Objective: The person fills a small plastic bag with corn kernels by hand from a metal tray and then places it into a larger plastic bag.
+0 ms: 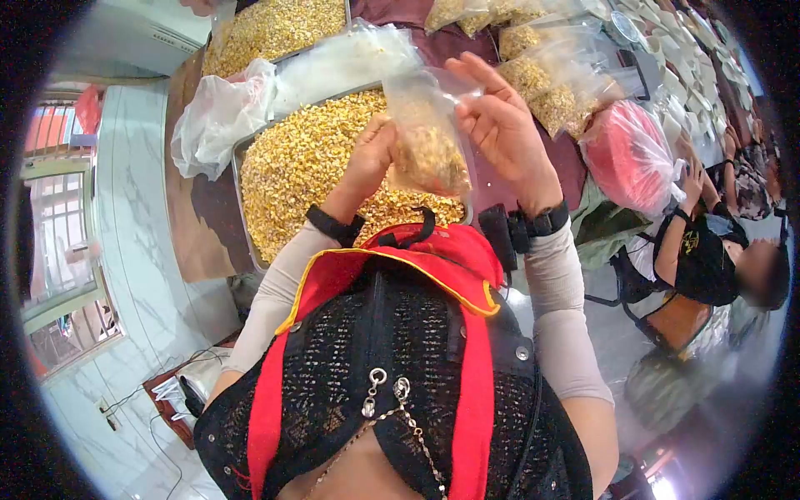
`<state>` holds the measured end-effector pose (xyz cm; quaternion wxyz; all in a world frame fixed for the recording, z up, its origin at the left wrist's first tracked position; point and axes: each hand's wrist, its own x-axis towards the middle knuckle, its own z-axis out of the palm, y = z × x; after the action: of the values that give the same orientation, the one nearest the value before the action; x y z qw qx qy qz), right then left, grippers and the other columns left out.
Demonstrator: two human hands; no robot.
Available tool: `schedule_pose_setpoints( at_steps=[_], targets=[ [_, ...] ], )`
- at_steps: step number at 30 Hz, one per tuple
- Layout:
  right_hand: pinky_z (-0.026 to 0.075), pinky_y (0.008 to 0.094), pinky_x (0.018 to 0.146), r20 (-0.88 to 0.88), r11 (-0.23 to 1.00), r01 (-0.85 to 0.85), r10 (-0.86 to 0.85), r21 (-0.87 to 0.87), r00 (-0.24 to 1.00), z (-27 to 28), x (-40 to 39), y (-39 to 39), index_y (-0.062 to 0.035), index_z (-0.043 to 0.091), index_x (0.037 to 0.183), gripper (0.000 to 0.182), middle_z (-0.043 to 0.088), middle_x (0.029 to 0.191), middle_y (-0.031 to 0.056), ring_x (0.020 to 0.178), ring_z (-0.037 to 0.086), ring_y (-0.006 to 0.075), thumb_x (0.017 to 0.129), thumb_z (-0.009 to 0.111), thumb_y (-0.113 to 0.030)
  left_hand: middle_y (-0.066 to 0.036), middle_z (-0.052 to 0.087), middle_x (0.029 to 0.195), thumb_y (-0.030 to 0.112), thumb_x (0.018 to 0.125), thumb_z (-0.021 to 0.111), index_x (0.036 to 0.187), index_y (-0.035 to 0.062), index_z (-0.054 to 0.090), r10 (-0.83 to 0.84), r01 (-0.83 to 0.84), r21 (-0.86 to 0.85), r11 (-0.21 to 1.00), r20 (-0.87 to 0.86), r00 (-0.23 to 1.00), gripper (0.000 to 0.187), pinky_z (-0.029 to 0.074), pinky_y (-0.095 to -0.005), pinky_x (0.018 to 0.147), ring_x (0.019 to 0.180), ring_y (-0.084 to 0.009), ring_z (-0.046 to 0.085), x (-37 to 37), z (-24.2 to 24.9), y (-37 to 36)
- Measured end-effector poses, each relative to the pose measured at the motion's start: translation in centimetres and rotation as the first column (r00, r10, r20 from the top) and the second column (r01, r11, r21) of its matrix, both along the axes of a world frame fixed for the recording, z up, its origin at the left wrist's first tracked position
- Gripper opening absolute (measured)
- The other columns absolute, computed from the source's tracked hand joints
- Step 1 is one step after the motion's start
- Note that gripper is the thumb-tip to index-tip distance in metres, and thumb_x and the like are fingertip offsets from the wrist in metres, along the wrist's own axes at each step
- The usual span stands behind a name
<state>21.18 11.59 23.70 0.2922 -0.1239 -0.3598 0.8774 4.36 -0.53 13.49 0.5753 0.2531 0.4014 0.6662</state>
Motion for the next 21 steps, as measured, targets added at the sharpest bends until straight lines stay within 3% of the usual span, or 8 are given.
schedule_pose_setpoints(
  at_steps=[1,3,4,7,9,12,17,21],
  targets=[
    [0.048,0.0222,0.073,-0.001,1.000,0.002,-0.002,0.000,1.000,-0.5,0.0,0.0,-0.0023,0.035,0.131,0.052,0.044,0.128,0.0092,0.085,0.056,0.0104,0.081,0.048,0.002,-0.003,0.058,0.095,0.017,0.092,0.045,0.096,0.0052,0.051,-0.002,0.002,0.000,1.000,-0.001,1.000,0.014,0.045,-0.0260,0.079,0.087,-0.0104,0.055,0.0,0.3,-0.2],
    [0.045,0.0228,0.077,0.302,0.929,0.234,-0.319,0.286,0.898,-1.4,-0.4,-0.1,-0.0062,0.029,0.135,0.059,0.038,0.133,0.0088,0.094,0.053,0.0114,0.082,0.055,-0.006,-0.004,0.058,0.094,0.017,0.093,0.044,0.097,0.0054,0.051,0.119,-0.127,0.055,0.990,0.136,0.984,0.015,0.045,-0.0263,0.076,0.085,-0.0114,0.055,0.1,2.3,-0.6],
    [0.042,0.0272,0.085,0.430,0.876,0.110,-0.335,0.469,0.839,-1.4,-0.3,-0.8,-0.0071,0.023,0.138,0.068,0.033,0.137,0.0096,0.099,0.050,0.0119,0.081,0.060,-0.012,-0.004,0.058,0.093,0.016,0.092,0.044,0.097,0.0054,0.051,0.163,-0.166,0.000,0.986,0.186,0.969,0.014,0.046,-0.0273,0.076,0.085,-0.0121,0.056,0.2,3.5,-0.6],
    [0.030,0.0310,0.100,0.456,0.805,-0.161,-0.148,0.571,0.877,-4.6,-0.6,-2.7,-0.0022,0.014,0.139,0.086,0.032,0.136,0.0111,0.116,0.040,0.0186,0.073,0.069,-0.010,-0.004,0.058,0.091,0.015,0.092,0.046,0.094,0.0057,0.051,0.241,-0.254,0.050,0.966,0.192,0.951,0.011,0.046,-0.0281,0.077,0.084,-0.0122,0.056,-0.4,3.7,-0.3],
    [0.030,0.0296,0.100,0.282,0.900,-0.241,0.140,0.363,0.949,-3.7,-1.4,-4.2,-0.0004,0.021,0.135,0.086,0.036,0.133,0.0080,0.119,0.036,0.0157,0.067,0.072,-0.004,-0.004,0.058,0.089,0.015,0.091,0.046,0.093,0.0059,0.051,0.253,-0.266,0.062,0.962,0.167,0.953,0.010,0.046,-0.0279,0.076,0.082,-0.0122,0.057,-0.7,4.6,-0.4],
    [0.034,0.0299,0.097,0.274,0.902,-0.245,0.150,0.356,0.950,-2.8,-1.7,-6.1,-0.0009,0.027,0.133,0.080,0.041,0.129,0.0072,0.116,0.040,0.0145,0.066,0.071,0.000,-0.003,0.059,0.086,0.015,0.091,0.047,0.090,0.0062,0.050,0.286,-0.299,0.084,0.950,0.141,0.948,0.009,0.047,-0.0274,0.073,0.078,-0.0118,0.057,-0.6,6.0,-0.5],
    [0.038,0.0305,0.095,0.326,0.965,-0.097,0.013,0.243,0.945,-3.9,-1.4,-5.5,-0.0008,0.038,0.126,0.069,0.051,0.119,0.0067,0.109,0.049,0.0164,0.065,0.069,0.003,-0.003,0.058,0.084,0.015,0.091,0.047,0.089,0.0065,0.050,0.350,-0.364,0.077,0.928,0.151,0.924,0.010,0.047,-0.0273,0.073,0.078,-0.0113,0.057,-0.1,6.9,-0.2],
    [0.038,0.0307,0.094,0.388,0.967,-0.120,0.025,0.225,0.922,-4.8,-0.6,-4.7,-0.0004,0.043,0.122,0.062,0.054,0.116,0.0066,0.106,0.051,0.0166,0.065,0.068,0.004,-0.003,0.057,0.090,0.016,0.091,0.049,0.094,0.0065,0.049,0.236,-0.264,0.102,0.959,0.224,0.946,0.010,0.046,-0.0275,0.077,0.083,-0.0103,0.055,-0.3,6.1,0.0]
  ],
)
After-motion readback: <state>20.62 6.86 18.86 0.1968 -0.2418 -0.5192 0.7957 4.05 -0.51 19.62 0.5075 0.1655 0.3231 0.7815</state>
